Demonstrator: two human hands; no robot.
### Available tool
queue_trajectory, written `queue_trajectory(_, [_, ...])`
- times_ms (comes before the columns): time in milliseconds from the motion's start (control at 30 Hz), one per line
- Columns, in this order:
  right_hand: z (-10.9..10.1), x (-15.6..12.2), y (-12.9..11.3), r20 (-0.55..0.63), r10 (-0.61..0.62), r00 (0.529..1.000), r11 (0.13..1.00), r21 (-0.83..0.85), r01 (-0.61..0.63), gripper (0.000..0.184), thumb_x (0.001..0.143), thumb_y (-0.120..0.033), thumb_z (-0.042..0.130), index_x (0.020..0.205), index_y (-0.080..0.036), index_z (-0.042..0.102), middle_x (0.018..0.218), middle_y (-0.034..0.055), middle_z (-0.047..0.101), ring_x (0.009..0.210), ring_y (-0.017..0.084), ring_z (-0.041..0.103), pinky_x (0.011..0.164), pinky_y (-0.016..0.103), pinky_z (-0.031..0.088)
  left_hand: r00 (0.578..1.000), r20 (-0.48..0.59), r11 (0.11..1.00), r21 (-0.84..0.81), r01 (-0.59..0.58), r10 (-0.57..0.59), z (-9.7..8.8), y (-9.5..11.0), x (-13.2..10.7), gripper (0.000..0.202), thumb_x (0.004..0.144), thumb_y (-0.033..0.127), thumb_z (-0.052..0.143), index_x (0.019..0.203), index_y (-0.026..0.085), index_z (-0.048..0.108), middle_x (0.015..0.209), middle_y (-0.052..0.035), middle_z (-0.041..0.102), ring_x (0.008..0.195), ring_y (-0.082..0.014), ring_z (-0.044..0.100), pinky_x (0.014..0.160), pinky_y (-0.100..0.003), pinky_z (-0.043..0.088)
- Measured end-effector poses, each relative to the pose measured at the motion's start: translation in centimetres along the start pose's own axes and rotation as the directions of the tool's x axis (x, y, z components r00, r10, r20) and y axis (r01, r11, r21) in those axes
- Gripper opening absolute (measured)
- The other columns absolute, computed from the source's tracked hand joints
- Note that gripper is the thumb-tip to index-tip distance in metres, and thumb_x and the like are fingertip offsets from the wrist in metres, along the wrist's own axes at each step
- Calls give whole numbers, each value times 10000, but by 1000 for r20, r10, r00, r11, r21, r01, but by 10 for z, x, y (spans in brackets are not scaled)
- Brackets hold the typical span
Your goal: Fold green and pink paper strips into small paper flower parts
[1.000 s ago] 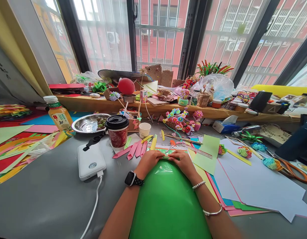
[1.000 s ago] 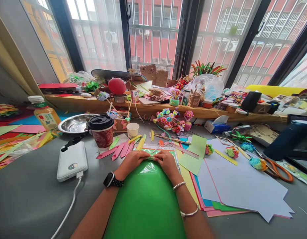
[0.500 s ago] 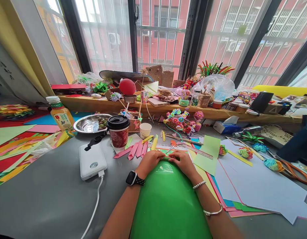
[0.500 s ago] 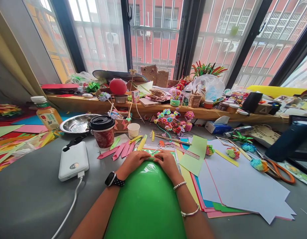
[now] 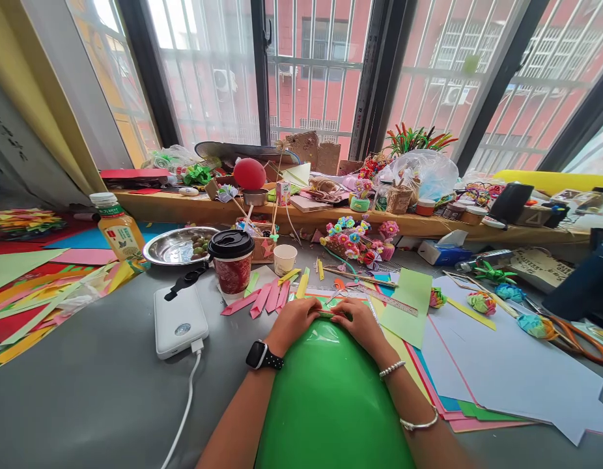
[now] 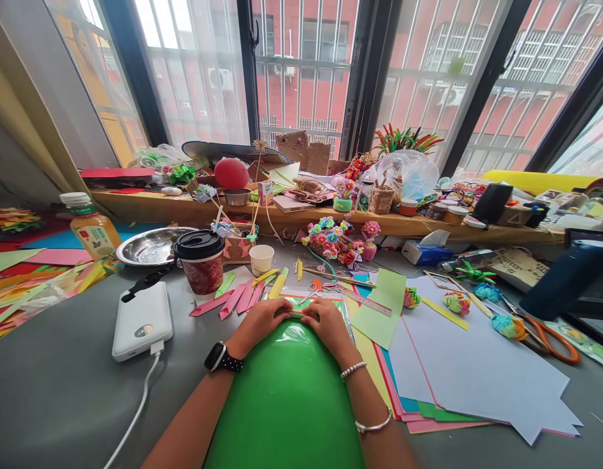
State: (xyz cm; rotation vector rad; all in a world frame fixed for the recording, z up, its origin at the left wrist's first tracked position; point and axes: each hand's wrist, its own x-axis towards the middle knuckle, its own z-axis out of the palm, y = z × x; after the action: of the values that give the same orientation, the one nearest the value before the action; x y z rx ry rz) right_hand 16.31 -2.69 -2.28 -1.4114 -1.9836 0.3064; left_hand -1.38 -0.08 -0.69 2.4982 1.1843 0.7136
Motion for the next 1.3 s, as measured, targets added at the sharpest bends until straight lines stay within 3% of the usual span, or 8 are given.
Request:
queue_trajectory(167, [0,-1,-3,-26,-8,1000,999,-45,6,73,709,-196,618,758,-198,672,784,41,637,765,190,565,678,287,438,1000,-11,996,-88,9,-10,2,0,0,104,738,127,501,772,166,591,822,-41,652,784,-167,582,705,-257,434])
queue_trajectory(300, [0,-1,-3,-27,-23,999,996,-92,20,76,713,-192,619,767,-192,673,778,43,641,760,191,569,679,288,442,999,4,992,-122,34,-34,1,2,1,188,721,109,511,882,162,592,887,-58,649,825,-172,582,739,-265,438])
queue_trajectory(500, [-5,-1,1,7,-76,997,995,-69,76,70,708,-193,628,758,-201,677,750,30,646,739,176,575,688,278,442,992,118,969,-238,71,-44,-10,-1,2,234,774,239,454,880,154,645,919,-60,667,849,-183,590,775,-279,437])
queue_trajectory(733, [-7,0,6,41,-68,997,997,-25,69,85,713,-211,622,773,-209,683,749,29,646,723,174,580,680,278,439,968,248,952,-281,119,-48,-25,-11,-3,396,658,37,423,980,152,622,1022,-50,639,930,-154,574,834,-259,419])
queue_trajectory(1000, [-8,0,7,55,-73,996,997,16,72,95,717,-220,615,780,-209,686,765,35,654,733,178,585,686,285,443,985,165,983,-170,72,-43,-23,-5,-1,318,662,26,454,883,135,655,896,-64,673,825,-152,596,764,-248,441])
queue_trajectory(1300, [-8,0,10,59,-60,996,997,56,57,103,711,-229,624,786,-201,689,766,39,655,722,177,588,675,282,448,981,192,983,-180,38,-3,-22,-7,-2,294,666,50,498,897,145,654,913,-62,666,840,-156,589,760,-242,436])
